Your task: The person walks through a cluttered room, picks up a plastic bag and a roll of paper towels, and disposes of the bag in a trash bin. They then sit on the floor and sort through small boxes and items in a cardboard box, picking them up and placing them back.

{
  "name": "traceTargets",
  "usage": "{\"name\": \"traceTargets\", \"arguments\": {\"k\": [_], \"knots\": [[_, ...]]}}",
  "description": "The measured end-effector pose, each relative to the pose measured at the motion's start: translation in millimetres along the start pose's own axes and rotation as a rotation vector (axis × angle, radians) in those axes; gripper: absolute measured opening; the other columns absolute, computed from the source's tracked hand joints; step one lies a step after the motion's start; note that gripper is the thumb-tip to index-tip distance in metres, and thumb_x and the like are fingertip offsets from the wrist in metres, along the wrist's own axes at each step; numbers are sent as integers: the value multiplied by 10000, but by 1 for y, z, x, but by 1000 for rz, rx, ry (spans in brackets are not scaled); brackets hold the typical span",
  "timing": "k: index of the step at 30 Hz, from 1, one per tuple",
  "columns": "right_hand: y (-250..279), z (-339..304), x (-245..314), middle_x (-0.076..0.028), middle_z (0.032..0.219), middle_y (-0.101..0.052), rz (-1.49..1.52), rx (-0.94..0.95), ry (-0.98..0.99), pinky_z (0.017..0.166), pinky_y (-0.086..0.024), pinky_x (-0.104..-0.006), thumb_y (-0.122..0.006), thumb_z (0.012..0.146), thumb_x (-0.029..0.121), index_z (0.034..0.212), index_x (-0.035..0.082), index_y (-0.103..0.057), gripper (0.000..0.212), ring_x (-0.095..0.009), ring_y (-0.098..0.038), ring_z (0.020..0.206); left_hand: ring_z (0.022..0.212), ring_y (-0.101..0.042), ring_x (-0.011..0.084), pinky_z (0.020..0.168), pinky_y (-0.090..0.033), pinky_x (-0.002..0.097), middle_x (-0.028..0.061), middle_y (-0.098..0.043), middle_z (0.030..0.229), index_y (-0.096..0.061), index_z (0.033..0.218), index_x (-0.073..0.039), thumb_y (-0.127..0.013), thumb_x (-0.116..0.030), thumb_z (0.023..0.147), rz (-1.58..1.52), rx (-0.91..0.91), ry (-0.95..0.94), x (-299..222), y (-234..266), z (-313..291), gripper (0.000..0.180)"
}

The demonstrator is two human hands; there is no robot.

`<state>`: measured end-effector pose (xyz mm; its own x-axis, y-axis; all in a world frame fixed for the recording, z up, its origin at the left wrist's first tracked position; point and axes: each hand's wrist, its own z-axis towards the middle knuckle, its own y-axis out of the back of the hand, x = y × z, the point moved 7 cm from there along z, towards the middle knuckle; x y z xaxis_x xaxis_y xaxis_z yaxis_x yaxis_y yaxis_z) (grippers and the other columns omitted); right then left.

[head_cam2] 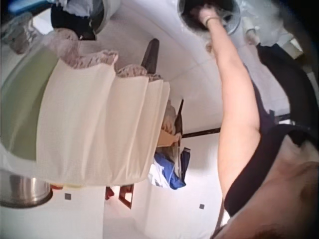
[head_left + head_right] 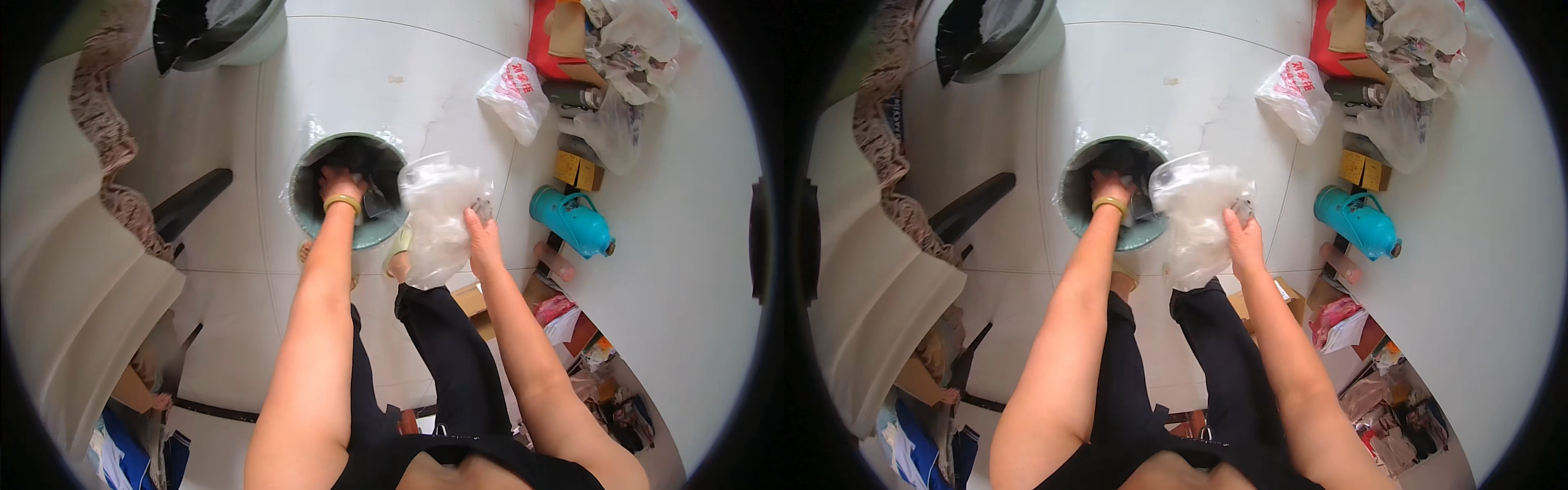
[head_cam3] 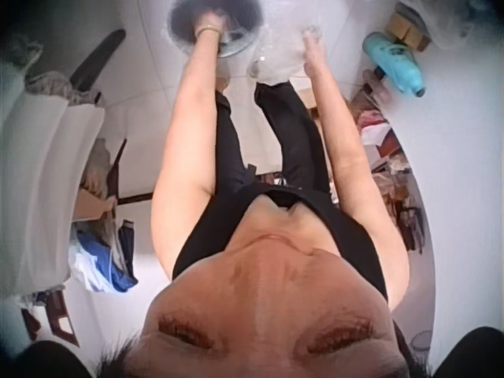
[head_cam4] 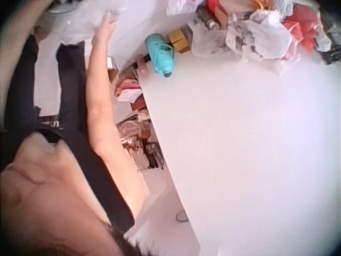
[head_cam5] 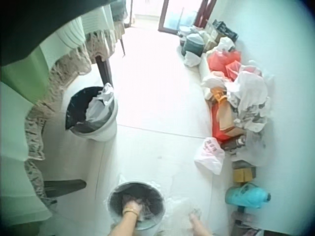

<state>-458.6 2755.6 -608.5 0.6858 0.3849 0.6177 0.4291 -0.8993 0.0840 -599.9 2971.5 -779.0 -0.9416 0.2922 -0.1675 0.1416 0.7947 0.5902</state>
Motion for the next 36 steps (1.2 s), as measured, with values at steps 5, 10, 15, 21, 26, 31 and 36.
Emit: {"name": "traceTargets", "arguments": {"k": [5, 10, 15, 21, 26, 31, 36], "knots": [[-34, 1, 40, -79, 1120, -559, -221, 73, 346, 903, -405, -299, -662, 809, 102, 1183, 5, -478, 428, -160, -525, 1012, 1161, -422, 394, 929, -425, 437, 211, -301, 1350, -555, 1178, -161, -654, -431, 705, 65, 30, 3, 9, 2, 24, 555], [-34, -7, 21, -68, 1110, -564, -24, 119, 44, 900, -412, -321, -620, 789, 108, 1185, 32, -490, 423, -177, -521, 1037, 1106, -462, 396, 921, -415, 418, 261, -469, 1174, -621, 1050, -105, -682, -391, 655, -290, -155, -218, 20, 50, -30, 492], [-35, -16, 24, -146, 1188, -540, 628, 464, -234, 926, -417, -444, -429, 818, 229, 1217, -2, -482, 464, -307, -533, 1057, 937, -564, 294, 816, -464, 375, 170, -512, 1108, -567, 926, -13, -709, -248, 681, -771, -481, -436, 66, 91, -101, 369], [-61, -31, 31, -210, 1259, -491, 858, 651, -374, 970, -393, -460, -376, 801, 267, 1270, -47, -430, 567, -368, -512, 1096, 932, -580, 256, 826, -493, 394, 107, -565, 984, -494, 1003, -90, -629, -309, 698, -2085, 207, -197, 72, 119, -200, 400], [-81, -19, -20, -182, 1156, -562, 696, 683, -532, 945, -415, -457, -375, 821, 278, 1197, -28, -495, 499, -326, -537, 1068, 1078, -496, 466, 854, -470, 527, 169, -542, 1111, -525, 1072, -177, -635, -334, 711, -1946, 404, -367, 97, 99, -204, 409], [-52, -18, -28, -162, 1095, -594, 746, 622, -478, 920, -440, -437, -370, 813, 257, 1166, -31, -513, 477, -291, -562, 1028, 886, -571, 171, 803, -466, 297, 70, -576, 948, -505, 967, -66, -641, -285, 714, -1684, 332, -377, 71, 118, -195, 362], [-1, -33, 16, -132, 1136, -577, 728, 564, -316, 925, -445, -425, -453, 779, 183, 1192, 6, -501, 452, -270, -560, 1039, 793, -564, 132, 697, -453, 270, 33, -580, 843, -536, 959, -41, -664, -229, 754, -1361, 332, -205, 33, 60, -112, 306]]}}
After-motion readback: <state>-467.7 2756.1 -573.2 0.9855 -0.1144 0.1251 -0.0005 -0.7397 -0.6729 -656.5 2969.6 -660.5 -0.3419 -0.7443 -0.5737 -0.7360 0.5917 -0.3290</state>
